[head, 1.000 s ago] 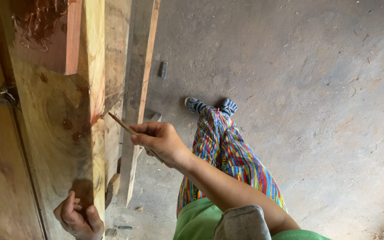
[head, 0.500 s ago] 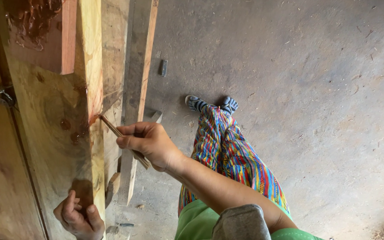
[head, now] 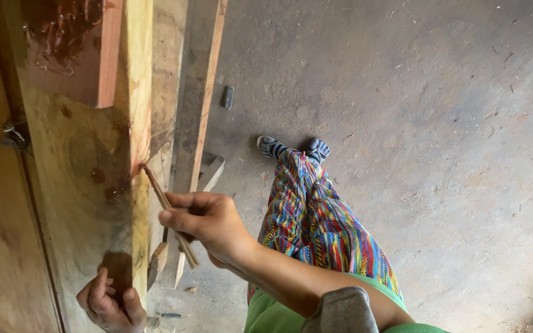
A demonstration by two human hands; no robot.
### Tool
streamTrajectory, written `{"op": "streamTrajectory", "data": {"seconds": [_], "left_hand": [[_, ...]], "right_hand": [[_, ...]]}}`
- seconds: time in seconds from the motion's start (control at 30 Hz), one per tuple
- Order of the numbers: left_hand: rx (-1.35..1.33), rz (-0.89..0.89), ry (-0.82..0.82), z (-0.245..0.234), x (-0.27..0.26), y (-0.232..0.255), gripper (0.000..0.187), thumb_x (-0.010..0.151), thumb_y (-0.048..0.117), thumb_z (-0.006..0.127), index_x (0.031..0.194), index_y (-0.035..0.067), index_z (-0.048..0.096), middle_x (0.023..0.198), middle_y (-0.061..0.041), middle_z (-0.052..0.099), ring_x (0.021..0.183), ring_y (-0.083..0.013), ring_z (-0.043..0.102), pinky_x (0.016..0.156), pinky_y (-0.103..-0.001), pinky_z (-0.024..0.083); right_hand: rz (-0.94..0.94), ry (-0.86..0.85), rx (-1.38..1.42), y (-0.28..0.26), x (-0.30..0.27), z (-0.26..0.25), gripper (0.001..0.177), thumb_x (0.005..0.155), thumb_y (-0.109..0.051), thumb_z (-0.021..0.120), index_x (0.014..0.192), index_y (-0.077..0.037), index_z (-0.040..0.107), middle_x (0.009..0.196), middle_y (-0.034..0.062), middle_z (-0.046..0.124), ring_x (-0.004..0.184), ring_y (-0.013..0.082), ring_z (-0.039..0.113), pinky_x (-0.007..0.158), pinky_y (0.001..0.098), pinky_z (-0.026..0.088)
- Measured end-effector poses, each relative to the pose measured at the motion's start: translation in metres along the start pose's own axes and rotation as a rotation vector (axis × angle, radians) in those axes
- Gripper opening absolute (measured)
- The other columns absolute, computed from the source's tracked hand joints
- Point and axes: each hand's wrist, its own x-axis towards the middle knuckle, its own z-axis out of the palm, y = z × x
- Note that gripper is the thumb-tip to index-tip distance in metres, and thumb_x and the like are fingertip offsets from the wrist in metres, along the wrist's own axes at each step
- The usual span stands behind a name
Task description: Apply wood filler paste to cracks and imperfections on a wooden board using a small applicator stick.
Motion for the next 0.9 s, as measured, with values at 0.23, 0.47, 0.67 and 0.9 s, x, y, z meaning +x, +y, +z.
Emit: {"op": "streamTrajectory", "data": {"seconds": [0.23, 0.47, 0.67, 0.9], "left_hand": [[-0.021, -0.031, 0.050, 0.003, -0.002, 0.001, 0.057, 0.100, 0.031, 0.048, 0.139, -0.011, 0.051, 0.118, -0.023, 0.045, 0.093, -0.0296, 0.044, 0.081, -0.038, 0.039], [-0.005, -0.035, 0.009, 0.000, 0.000, 0.004, 0.057, 0.102, 0.033, 0.046, 0.140, -0.009, 0.049, 0.118, -0.022, 0.044, 0.095, -0.0288, 0.044, 0.083, -0.038, 0.039], [-0.029, -0.040, 0.054, 0.003, 0.002, 0.007, 0.057, 0.100, 0.033, 0.049, 0.139, -0.009, 0.051, 0.116, -0.021, 0.047, 0.091, -0.0280, 0.043, 0.081, -0.038, 0.038], [-0.037, -0.060, -0.010, 0.000, -0.001, 0.004, 0.056, 0.102, 0.033, 0.048, 0.141, -0.008, 0.048, 0.121, -0.021, 0.043, 0.096, -0.0285, 0.045, 0.083, -0.038, 0.040]], "right_hand": [[0.024, 0.045, 0.056, 0.015, 0.000, -0.009, 0.043, 0.086, -0.003, 0.078, 0.127, 0.005, 0.065, 0.088, 0.0091, 0.072, 0.063, 0.0115, 0.064, 0.053, 0.0247, 0.057], [-0.059, 0.024, 0.077, 0.023, 0.003, 0.012, 0.045, 0.088, -0.004, 0.076, 0.128, 0.005, 0.057, 0.082, 0.0068, 0.068, 0.061, 0.0093, 0.061, 0.054, 0.0196, 0.052], [-0.100, 0.039, 0.041, 0.038, 0.010, 0.022, 0.043, 0.087, -0.004, 0.078, 0.122, 0.001, 0.054, 0.078, 0.0032, 0.062, 0.060, 0.0084, 0.058, 0.053, 0.0210, 0.053], [-0.290, 0.036, -0.507, 0.023, 0.004, 0.007, 0.038, 0.088, -0.009, 0.078, 0.121, 0.003, 0.062, 0.083, 0.0036, 0.062, 0.069, 0.0093, 0.057, 0.061, 0.0231, 0.052]]}}
